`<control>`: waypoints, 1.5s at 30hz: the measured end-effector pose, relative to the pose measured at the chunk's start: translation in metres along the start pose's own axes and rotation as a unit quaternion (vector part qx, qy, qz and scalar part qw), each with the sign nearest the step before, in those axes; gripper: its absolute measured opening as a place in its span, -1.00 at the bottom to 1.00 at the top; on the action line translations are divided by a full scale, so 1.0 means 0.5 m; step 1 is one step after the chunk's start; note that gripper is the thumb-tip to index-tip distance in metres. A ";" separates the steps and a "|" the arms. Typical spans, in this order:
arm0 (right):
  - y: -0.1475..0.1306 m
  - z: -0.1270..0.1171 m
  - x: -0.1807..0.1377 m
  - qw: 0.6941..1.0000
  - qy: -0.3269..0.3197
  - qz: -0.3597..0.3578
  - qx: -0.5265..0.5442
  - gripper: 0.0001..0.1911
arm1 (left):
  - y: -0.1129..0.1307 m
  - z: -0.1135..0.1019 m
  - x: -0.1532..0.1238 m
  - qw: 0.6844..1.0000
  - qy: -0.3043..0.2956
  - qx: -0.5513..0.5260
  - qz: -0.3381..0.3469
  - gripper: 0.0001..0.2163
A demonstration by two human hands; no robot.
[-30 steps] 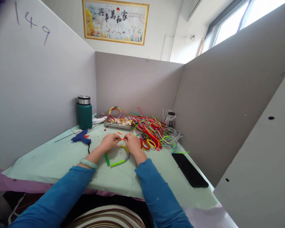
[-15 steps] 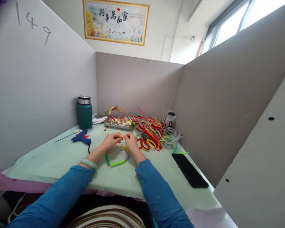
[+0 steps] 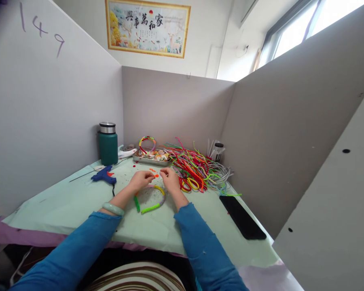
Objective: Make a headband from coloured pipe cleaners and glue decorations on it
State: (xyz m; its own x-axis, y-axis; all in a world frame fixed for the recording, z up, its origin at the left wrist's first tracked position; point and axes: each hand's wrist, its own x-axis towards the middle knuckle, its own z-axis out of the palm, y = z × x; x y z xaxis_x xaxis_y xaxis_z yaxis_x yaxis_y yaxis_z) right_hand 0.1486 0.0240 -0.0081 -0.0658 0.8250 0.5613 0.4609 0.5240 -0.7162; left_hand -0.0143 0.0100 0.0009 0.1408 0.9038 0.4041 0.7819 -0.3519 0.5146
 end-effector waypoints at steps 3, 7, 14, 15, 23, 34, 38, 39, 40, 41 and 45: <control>-0.006 0.001 -0.009 0.993 -0.029 -0.055 -0.104 -0.84 | 0.003 0.000 -0.005 0.999 -0.006 0.053 0.013 -0.76; -0.021 0.001 -0.022 0.974 -0.062 -0.080 -0.202 -0.87 | 0.005 0.003 -0.008 0.994 -0.002 0.102 0.029 -0.75; -0.021 0.004 -0.024 0.960 -0.108 -0.060 -0.251 -0.85 | 0.009 -0.002 -0.010 0.991 0.004 0.125 0.047 -0.76; -0.019 0.006 -0.024 0.961 -0.117 -0.055 -0.246 -0.85 | 0.010 -0.003 -0.010 0.991 0.003 0.127 0.047 -0.76; -0.004 0.011 -0.017 0.973 -0.126 -0.039 -0.187 -0.87 | 0.008 -0.004 -0.010 0.992 0.002 0.121 0.044 -0.77; -0.009 0.017 -0.019 0.970 -0.130 -0.041 -0.204 -0.86 | 0.014 -0.006 -0.013 0.992 -0.019 0.117 0.044 -0.76; -0.010 0.016 -0.015 0.981 -0.123 -0.021 -0.152 -0.88 | 0.012 -0.008 -0.012 0.993 -0.007 0.109 0.035 -0.76; -0.011 0.015 -0.013 0.986 -0.113 -0.012 -0.125 -0.88 | 0.011 -0.009 -0.010 0.994 -0.001 0.101 0.029 -0.76; -0.013 0.014 -0.012 0.991 -0.100 0.001 -0.094 -0.89 | 0.010 -0.010 -0.008 0.996 0.007 0.090 0.024 -0.77; -0.015 0.014 -0.010 0.994 -0.087 0.018 -0.058 -0.89 | 0.010 -0.011 -0.006 0.997 0.014 0.075 0.019 -0.77; -0.026 0.017 -0.009 0.987 -0.055 0.098 0.114 -0.88 | 0.011 -0.008 0.001 1.000 0.016 -0.025 0.007 -0.77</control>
State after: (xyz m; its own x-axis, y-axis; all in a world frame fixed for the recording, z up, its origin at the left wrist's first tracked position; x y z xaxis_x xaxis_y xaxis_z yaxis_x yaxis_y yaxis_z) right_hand 0.1353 0.0153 -0.0047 -0.0956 0.9268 0.3632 0.2636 0.3754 -0.8886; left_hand -0.0124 0.0072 0.0069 0.1326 0.8907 0.4349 0.7489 -0.3775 0.5447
